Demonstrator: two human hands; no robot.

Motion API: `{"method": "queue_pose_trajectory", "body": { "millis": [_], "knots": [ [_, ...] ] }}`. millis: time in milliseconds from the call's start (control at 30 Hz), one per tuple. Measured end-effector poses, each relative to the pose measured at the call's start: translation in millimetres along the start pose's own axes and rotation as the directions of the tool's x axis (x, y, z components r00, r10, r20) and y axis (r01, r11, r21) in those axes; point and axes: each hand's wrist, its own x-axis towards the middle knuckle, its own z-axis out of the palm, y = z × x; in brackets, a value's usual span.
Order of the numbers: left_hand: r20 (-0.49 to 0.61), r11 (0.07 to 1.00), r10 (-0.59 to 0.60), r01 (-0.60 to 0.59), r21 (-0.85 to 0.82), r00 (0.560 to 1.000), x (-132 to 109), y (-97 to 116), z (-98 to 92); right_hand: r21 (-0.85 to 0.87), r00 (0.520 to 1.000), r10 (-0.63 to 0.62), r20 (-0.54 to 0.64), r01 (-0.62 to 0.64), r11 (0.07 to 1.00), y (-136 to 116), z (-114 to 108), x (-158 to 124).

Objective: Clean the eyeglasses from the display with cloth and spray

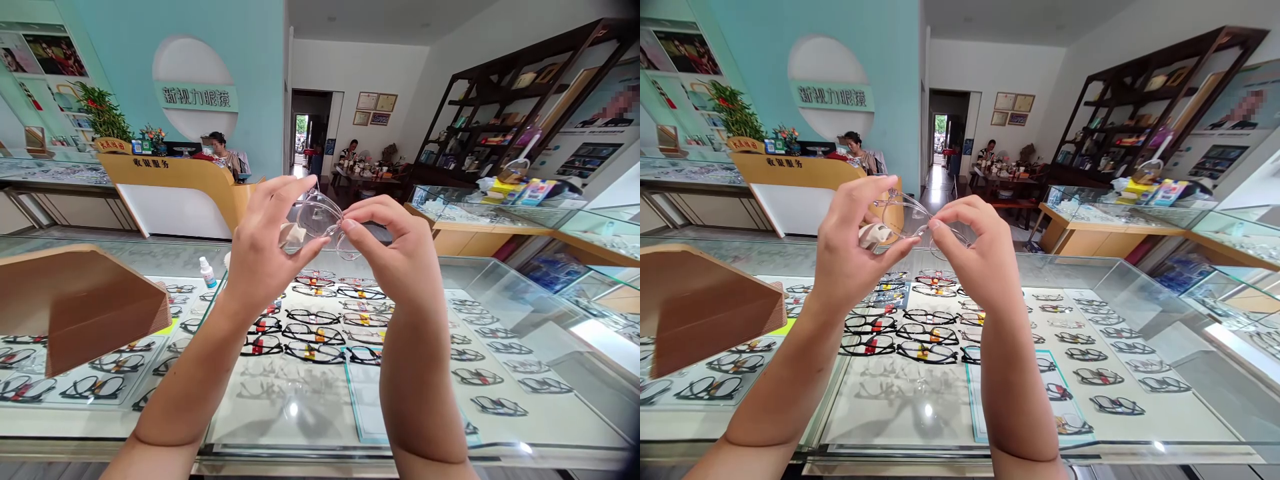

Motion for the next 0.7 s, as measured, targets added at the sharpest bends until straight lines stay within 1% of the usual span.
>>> {"method": "queue_pose_trajectory", "body": {
  "millis": [167,300,400,467,533,600,633,700],
  "knots": [
    [0.013,0.997,-0.044,0.045,-0.056,0.999,-1,4,-1.7,0.031,0.993,0.011,0.114,-0.015,0.999,4,-6,2],
    [0.087,0.967,-0.149,0.163,-0.195,0.985,-4,8,-2.2,0.053,0.987,0.039,0.157,-0.048,0.997,2,-8,2],
    [0.107,0.93,-0.197,0.22,-0.295,0.975,-3,9,-3.1,0.138,0.979,0.085,0.187,-0.112,0.984,3,-7,2],
    [0.092,0.918,-0.202,0.221,-0.329,0.975,-2,8,-4.0,0.242,0.962,0.121,0.245,-0.182,0.953,4,-8,3],
    [0.075,0.916,-0.195,0.209,-0.344,0.978,1,7,-5.0,0.328,0.924,0.175,0.339,-0.29,0.899,6,-9,4],
    [0.069,0.915,-0.183,0.196,-0.351,0.981,3,7,-5.6,0.363,0.883,0.224,0.413,-0.385,0.848,6,-11,5],
    [0.071,0.916,-0.178,0.192,-0.353,0.981,3,7,-5.6,0.367,0.871,0.241,0.429,-0.411,0.834,6,-13,6],
    [0.079,0.914,-0.179,0.196,-0.355,0.981,3,6,-5.0,0.373,0.87,0.25,0.424,-0.42,0.827,6,-14,6]
  ]
}}
